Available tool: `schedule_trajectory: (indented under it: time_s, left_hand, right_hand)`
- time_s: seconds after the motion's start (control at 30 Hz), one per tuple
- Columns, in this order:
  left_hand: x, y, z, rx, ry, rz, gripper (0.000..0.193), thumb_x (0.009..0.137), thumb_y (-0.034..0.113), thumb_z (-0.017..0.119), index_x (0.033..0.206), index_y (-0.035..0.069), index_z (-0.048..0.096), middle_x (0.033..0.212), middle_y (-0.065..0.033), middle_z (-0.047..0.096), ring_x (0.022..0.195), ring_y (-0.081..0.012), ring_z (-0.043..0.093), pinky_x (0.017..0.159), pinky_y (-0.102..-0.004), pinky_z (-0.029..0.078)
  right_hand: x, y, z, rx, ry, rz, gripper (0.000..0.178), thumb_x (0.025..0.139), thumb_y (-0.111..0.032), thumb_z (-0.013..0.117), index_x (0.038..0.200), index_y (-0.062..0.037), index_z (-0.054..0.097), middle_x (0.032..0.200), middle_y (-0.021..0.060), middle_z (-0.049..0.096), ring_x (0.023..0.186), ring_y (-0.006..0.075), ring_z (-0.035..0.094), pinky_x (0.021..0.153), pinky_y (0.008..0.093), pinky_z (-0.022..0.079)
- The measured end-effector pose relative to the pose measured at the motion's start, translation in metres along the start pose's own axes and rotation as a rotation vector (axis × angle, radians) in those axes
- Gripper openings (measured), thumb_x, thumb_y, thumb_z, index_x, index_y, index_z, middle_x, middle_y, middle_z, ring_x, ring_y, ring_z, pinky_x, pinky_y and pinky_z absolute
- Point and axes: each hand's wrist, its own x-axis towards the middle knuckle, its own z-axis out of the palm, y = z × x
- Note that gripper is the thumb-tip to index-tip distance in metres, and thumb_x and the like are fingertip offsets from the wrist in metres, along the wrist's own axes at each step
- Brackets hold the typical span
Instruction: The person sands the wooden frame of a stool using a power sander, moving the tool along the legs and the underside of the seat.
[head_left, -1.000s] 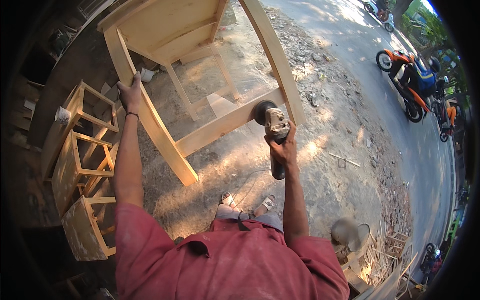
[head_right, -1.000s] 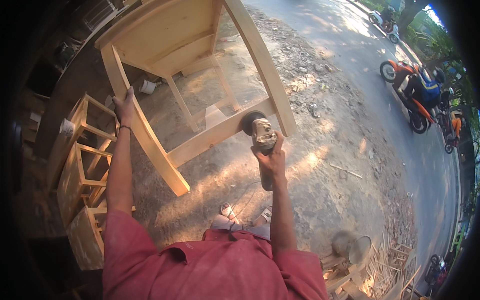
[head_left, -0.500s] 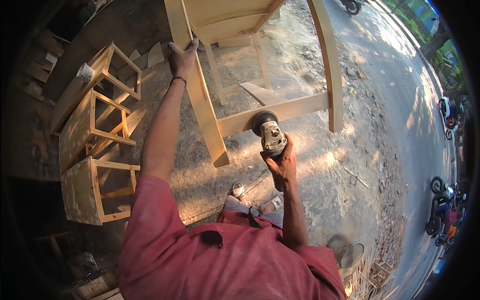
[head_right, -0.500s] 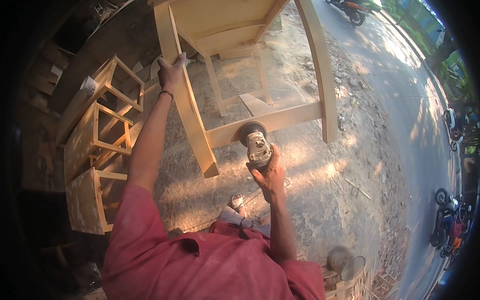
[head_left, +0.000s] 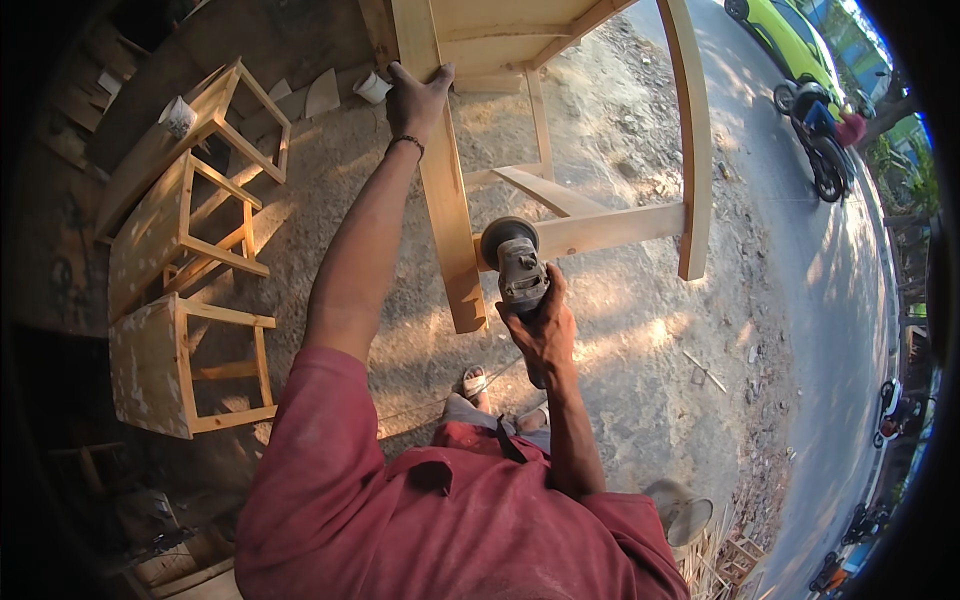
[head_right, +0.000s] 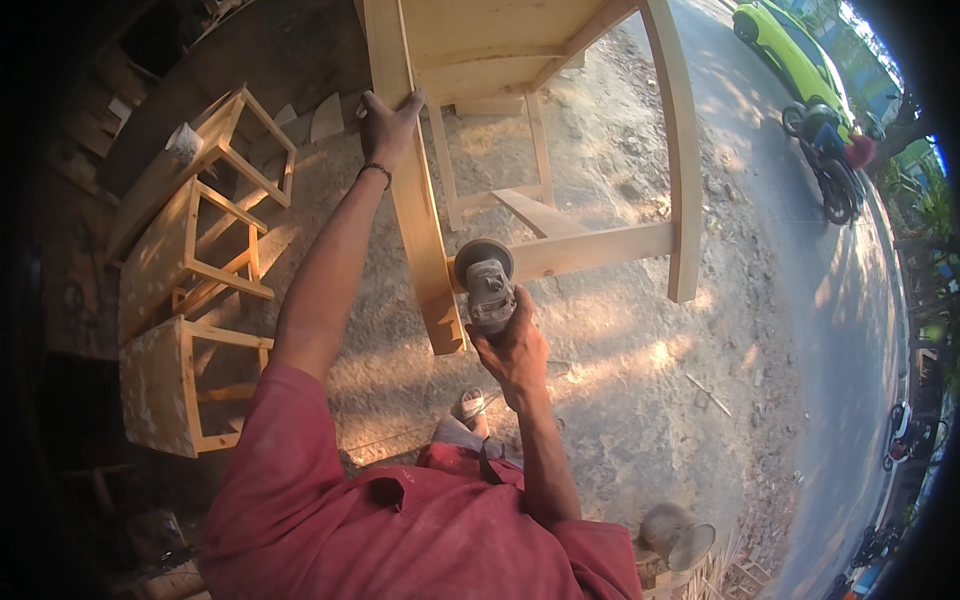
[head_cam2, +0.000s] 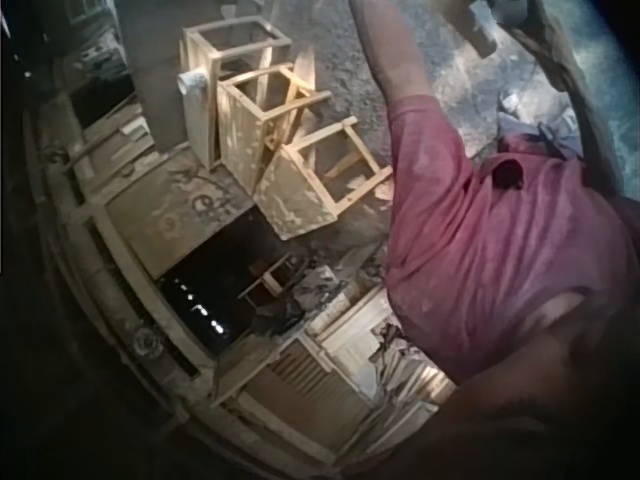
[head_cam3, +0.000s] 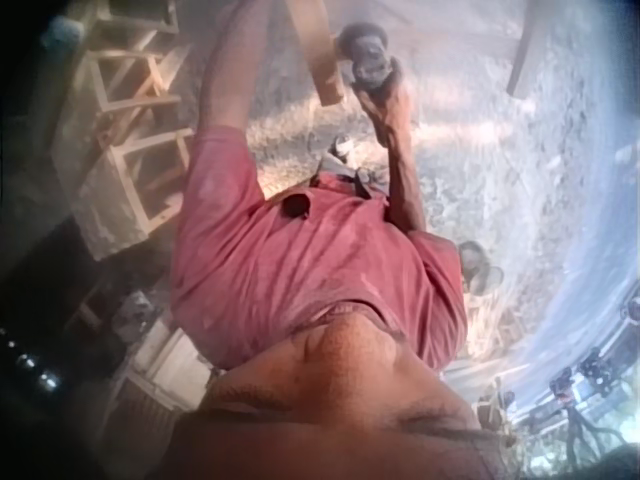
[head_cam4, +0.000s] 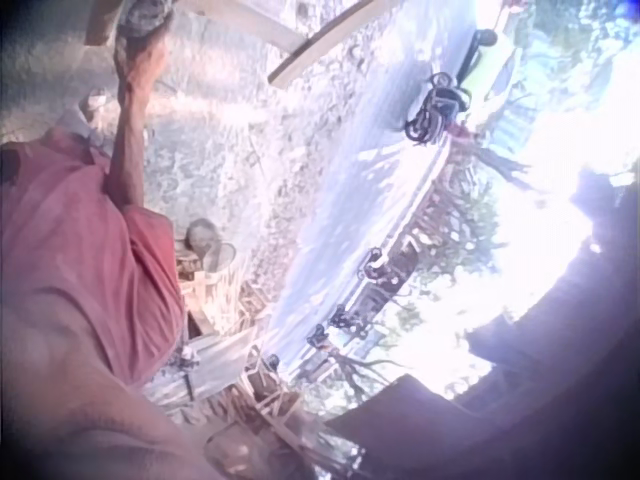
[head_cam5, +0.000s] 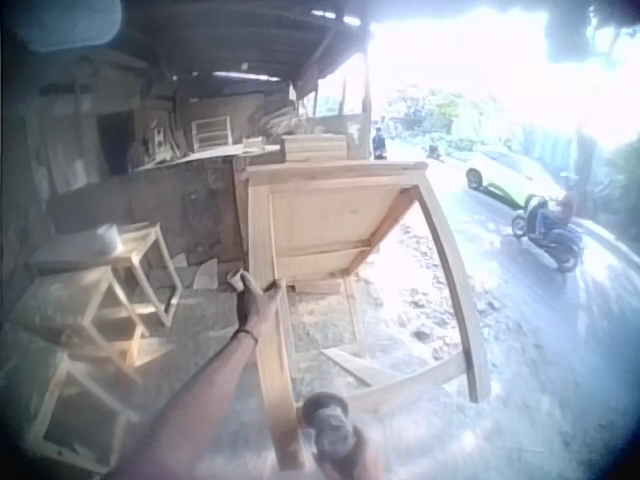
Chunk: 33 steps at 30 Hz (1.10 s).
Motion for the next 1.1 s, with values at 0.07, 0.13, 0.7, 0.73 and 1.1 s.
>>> schedule_trajectory:
  time_s: [0.07, 0.13, 0.7, 0.73, 1.1]
  left_hand:
    - [-0.001, 0.001, -0.001, 0.010, -0.012, -0.030, 0.073, 0.080, 0.058, 0.076, 0.114, 0.000, 0.048, 0.103, -0.0264, 0.071, 0.095, -0.0464, 0.071, 0.081, -0.0521, 0.059]
    - [-0.001, 0.001, -0.001, 0.002, -0.014, -0.043, 0.073, 0.079, 0.057, 0.076, 0.114, 0.000, 0.048, 0.103, -0.0265, 0.071, 0.095, -0.0466, 0.071, 0.081, -0.0524, 0.059]
    - [0.005, 0.002, 0.004, 0.001, -0.015, -0.034, 0.072, 0.080, 0.058, 0.076, 0.113, 0.001, 0.048, 0.102, -0.0291, 0.072, 0.095, -0.0451, 0.072, 0.081, -0.0522, 0.059]
    - [0.006, 0.002, 0.004, 0.002, -0.015, -0.027, 0.073, 0.080, 0.059, 0.076, 0.112, 0.001, 0.048, 0.102, -0.0291, 0.072, 0.095, -0.0448, 0.072, 0.081, -0.0521, 0.059]
    - [0.011, -0.001, 0.004, 0.036, -0.021, -0.037, 0.080, 0.079, 0.064, 0.074, 0.117, 0.000, 0.045, 0.103, -0.0294, 0.071, 0.095, -0.0452, 0.072, 0.080, -0.0522, 0.059]
  right_hand:
    - [0.004, -0.007, 0.003, -0.033, -0.016, 0.039, 0.094, 0.080, -0.033, 0.083, 0.151, -0.0112, 0.025, 0.101, 0.0273, 0.072, 0.087, 0.0473, 0.071, 0.074, 0.0527, 0.055]
    - [0.005, -0.011, 0.005, -0.005, -0.008, 0.022, 0.092, 0.081, -0.032, 0.082, 0.150, -0.0107, 0.025, 0.100, 0.0277, 0.072, 0.086, 0.0480, 0.071, 0.072, 0.0529, 0.055]
    - [-0.020, 0.001, 0.015, -0.027, 0.059, -0.048, 0.091, 0.084, -0.034, 0.080, 0.150, -0.0062, 0.024, 0.098, 0.0271, 0.071, 0.088, 0.0465, 0.071, 0.074, 0.0519, 0.055]
    - [-0.023, 0.006, 0.016, -0.004, 0.055, -0.045, 0.091, 0.084, -0.034, 0.080, 0.150, -0.0063, 0.024, 0.098, 0.0272, 0.071, 0.088, 0.0465, 0.071, 0.074, 0.0518, 0.055]
    - [-0.020, 0.025, 0.007, 0.137, 0.095, -0.032, 0.095, 0.083, -0.033, 0.082, 0.153, -0.0079, 0.023, 0.104, 0.0252, 0.072, 0.090, 0.0455, 0.071, 0.077, 0.0502, 0.055]
